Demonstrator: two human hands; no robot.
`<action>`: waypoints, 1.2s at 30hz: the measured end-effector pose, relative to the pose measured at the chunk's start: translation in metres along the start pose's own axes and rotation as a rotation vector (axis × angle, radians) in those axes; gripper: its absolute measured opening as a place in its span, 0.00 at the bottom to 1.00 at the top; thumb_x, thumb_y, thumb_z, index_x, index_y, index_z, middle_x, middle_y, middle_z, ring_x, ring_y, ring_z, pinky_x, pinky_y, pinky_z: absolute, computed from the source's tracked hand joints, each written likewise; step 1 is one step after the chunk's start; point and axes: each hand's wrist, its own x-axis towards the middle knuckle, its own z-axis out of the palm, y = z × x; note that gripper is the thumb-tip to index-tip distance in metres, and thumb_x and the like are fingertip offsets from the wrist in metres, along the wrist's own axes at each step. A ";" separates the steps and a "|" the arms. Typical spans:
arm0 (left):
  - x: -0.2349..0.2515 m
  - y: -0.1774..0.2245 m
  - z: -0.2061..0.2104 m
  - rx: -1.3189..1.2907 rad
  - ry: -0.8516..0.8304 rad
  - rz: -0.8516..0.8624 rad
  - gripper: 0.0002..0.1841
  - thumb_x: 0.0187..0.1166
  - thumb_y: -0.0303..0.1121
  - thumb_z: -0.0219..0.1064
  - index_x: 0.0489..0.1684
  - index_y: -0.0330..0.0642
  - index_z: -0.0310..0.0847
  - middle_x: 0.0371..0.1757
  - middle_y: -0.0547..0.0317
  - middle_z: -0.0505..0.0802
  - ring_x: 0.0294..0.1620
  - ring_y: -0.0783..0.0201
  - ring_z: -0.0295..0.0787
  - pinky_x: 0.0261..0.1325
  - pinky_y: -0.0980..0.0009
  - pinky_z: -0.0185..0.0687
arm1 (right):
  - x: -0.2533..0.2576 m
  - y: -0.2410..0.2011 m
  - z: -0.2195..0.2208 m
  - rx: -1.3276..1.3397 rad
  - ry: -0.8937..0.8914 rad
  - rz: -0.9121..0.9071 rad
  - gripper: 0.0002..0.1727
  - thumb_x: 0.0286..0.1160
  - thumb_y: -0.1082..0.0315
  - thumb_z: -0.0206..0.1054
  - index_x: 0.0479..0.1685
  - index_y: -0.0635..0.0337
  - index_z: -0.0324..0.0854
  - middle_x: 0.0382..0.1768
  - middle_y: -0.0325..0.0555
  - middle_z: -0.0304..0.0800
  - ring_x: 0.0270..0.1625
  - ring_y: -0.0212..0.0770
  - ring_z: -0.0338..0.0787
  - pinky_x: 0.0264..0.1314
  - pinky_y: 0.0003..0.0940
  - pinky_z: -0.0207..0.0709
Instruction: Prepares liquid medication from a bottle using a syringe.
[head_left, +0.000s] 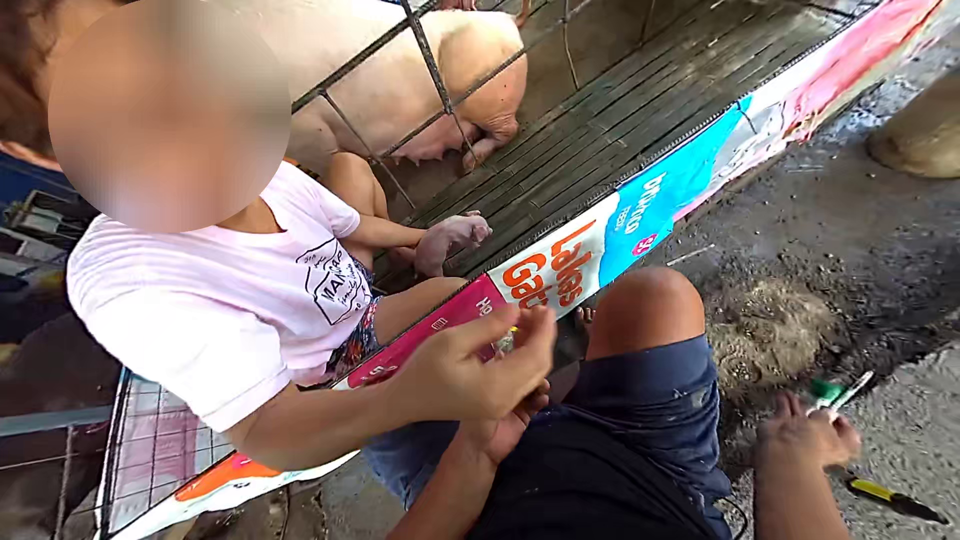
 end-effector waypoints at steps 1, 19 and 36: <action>-0.002 0.002 0.001 0.010 0.003 -0.008 0.20 0.86 0.47 0.63 0.61 0.40 0.82 0.53 0.42 0.92 0.43 0.54 0.94 0.47 0.62 0.92 | -0.006 -0.027 0.027 0.094 -0.068 -0.048 0.24 0.95 0.68 0.45 0.85 0.67 0.51 0.68 0.58 0.78 0.60 0.47 0.92 0.62 0.42 0.89; -0.050 0.013 0.014 0.022 0.040 0.063 0.21 0.96 0.43 0.40 0.58 0.40 0.77 0.49 0.46 0.94 0.36 0.59 0.96 0.40 0.70 0.93 | -0.292 -0.197 0.178 0.671 -1.399 0.209 0.10 0.88 0.63 0.60 0.58 0.56 0.75 0.57 0.59 0.91 0.58 0.56 0.95 0.64 0.49 0.89; -0.025 0.014 -0.006 -0.016 -0.176 0.130 0.23 0.94 0.47 0.47 0.68 0.37 0.75 0.60 0.38 0.90 0.46 0.52 0.95 0.49 0.63 0.93 | -0.311 -0.208 0.182 0.473 -1.393 -0.144 0.14 0.95 0.64 0.44 0.55 0.55 0.76 0.60 0.64 0.90 0.56 0.59 0.96 0.56 0.50 0.92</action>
